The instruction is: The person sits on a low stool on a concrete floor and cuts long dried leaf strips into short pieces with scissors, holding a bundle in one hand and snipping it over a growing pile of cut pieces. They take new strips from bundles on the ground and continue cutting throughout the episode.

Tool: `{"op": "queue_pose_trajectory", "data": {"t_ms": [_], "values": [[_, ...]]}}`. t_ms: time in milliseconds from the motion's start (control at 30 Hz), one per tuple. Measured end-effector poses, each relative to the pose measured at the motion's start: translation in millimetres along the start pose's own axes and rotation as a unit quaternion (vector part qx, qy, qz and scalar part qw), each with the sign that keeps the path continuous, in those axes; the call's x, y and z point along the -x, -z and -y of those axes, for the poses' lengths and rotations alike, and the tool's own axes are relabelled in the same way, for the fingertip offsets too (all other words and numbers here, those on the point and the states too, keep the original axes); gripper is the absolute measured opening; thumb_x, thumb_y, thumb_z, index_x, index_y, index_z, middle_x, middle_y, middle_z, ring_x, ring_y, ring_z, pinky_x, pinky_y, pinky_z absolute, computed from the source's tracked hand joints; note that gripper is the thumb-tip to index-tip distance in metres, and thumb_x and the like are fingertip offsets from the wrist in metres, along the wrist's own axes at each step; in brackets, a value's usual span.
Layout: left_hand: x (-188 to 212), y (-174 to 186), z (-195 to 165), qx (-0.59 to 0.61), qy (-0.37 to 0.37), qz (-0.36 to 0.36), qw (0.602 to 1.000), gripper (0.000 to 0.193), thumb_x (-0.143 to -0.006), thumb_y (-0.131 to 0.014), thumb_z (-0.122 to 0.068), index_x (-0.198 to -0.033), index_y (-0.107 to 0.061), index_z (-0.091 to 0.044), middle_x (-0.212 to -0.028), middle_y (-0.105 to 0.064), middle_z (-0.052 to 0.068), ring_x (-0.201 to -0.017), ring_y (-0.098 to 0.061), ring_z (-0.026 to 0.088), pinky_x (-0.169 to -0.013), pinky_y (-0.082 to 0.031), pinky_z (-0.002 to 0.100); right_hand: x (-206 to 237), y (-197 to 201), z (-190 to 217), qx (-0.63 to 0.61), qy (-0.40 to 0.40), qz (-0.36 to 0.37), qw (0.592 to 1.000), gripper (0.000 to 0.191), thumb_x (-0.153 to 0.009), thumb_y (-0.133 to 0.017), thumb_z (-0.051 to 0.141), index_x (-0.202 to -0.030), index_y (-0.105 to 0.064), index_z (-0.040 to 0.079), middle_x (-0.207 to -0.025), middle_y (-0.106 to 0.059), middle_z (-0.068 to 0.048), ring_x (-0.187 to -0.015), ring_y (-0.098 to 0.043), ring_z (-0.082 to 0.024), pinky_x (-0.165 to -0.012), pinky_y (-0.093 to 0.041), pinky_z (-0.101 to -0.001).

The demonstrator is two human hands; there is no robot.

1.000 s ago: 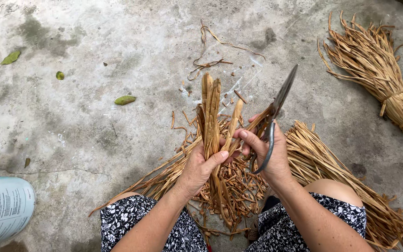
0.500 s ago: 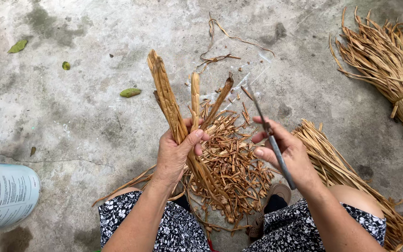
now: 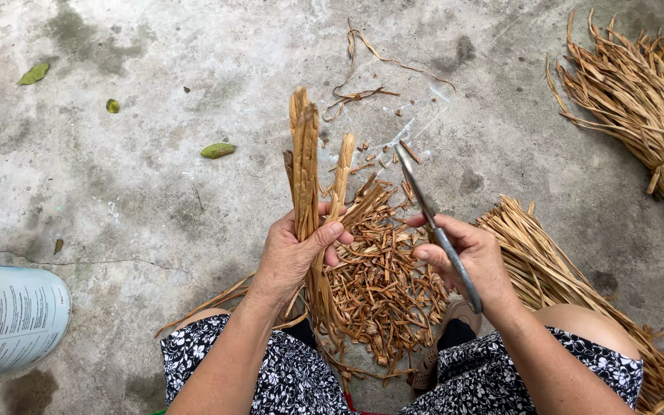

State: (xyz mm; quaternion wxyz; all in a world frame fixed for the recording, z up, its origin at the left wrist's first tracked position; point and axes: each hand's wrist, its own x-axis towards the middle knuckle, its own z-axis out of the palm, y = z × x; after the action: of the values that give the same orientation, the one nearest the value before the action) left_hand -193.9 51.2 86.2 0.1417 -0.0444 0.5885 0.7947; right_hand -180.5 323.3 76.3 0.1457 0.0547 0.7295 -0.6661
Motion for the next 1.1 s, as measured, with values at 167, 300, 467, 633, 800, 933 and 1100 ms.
{"op": "queue_pose_trajectory", "data": {"t_ms": [167,300,467,633,800,933,1100], "values": [[4.5,-1.1,8.6,-0.004,0.022,0.042,0.999,0.034,-0.093,-0.072,-0.016,-0.123,-0.065,0.000,-0.094,-0.076,0.013,-0.063,-0.066,0.011,-0.060,-0.057,0.025,-0.2,-1.7,13.4,-0.054,0.057,-0.040,0.996,0.047,-0.083,-0.078,0.015,-0.126,-0.063,0.009,-0.091,-0.072,0.000,-0.081,-0.068,-0.007,-0.063,-0.056,-0.0217],[4.5,-19.9,21.7,-0.023,0.045,0.102,0.994,0.038,-0.093,-0.073,-0.017,-0.125,-0.063,0.000,-0.098,-0.077,0.015,-0.072,-0.072,0.014,-0.069,-0.062,0.029,2.4,-15.3,20.9,-0.121,0.116,-0.018,0.986,0.049,-0.085,-0.076,0.008,-0.128,-0.054,0.009,-0.100,-0.073,-0.005,-0.085,-0.069,-0.010,-0.070,-0.059,-0.0242],[6.6,-31.6,31.2,0.014,0.079,0.167,0.983,0.041,-0.095,-0.072,-0.018,-0.129,-0.062,0.003,-0.104,-0.077,0.016,-0.085,-0.076,0.018,-0.080,-0.065,0.033,1.0,-19.1,24.6,-0.105,0.135,-0.072,0.983,0.043,-0.090,-0.074,0.003,-0.128,-0.053,0.007,-0.089,-0.067,-0.006,-0.076,-0.067,-0.013,-0.066,-0.057,-0.0258],[12.3,-24.2,29.6,0.001,0.112,0.214,0.970,0.046,-0.096,-0.069,-0.023,-0.133,-0.058,0.001,-0.106,-0.077,0.015,-0.085,-0.075,0.018,-0.080,-0.062,0.033,-3.7,-15.1,24.7,-0.172,0.166,-0.058,0.969,0.047,-0.089,-0.075,0.004,-0.131,-0.052,0.006,-0.097,-0.068,-0.004,-0.083,-0.067,-0.012,-0.073,-0.059,-0.0265],[16.4,-27.4,25.9,-0.035,0.109,0.258,0.959,0.049,-0.100,-0.065,-0.029,-0.138,-0.057,0.000,-0.108,-0.076,0.012,-0.078,-0.071,0.014,-0.076,-0.060,0.030,-0.8,-15.6,22.8,-0.144,0.135,-0.022,0.980,0.050,-0.088,-0.075,0.008,-0.132,-0.052,0.008,-0.103,-0.075,-0.013,-0.089,-0.072,-0.014,-0.070,-0.058,-0.0282],[14.5,-33.5,17.2,-0.025,0.102,0.236,0.966,0.049,-0.100,-0.060,-0.035,-0.140,-0.057,-0.006,-0.095,-0.076,0.009,-0.059,-0.060,0.007,-0.058,-0.052,0.021,-5.2,-7.4,22.0,-0.107,0.122,-0.017,0.987,0.049,-0.091,-0.072,0.021,-0.133,-0.051,0.008,-0.104,-0.076,-0.015,-0.092,-0.073,-0.016,-0.071,-0.059,-0.0299],[20.6,-28.7,0.2,-0.051,0.103,0.235,0.965,0.054,-0.103,-0.057,-0.040,-0.144,-0.061,-0.005,-0.078,-0.070,0.004,-0.053,-0.050,0.003,-0.050,-0.041,0.017,-16.4,16.3,18.0,-0.104,0.140,0.062,0.983,0.057,-0.094,-0.073,0.039,-0.137,-0.057,0.005,-0.114,-0.071,-0.014,-0.095,-0.063,-0.016,-0.084,-0.053,-0.0308]]}}
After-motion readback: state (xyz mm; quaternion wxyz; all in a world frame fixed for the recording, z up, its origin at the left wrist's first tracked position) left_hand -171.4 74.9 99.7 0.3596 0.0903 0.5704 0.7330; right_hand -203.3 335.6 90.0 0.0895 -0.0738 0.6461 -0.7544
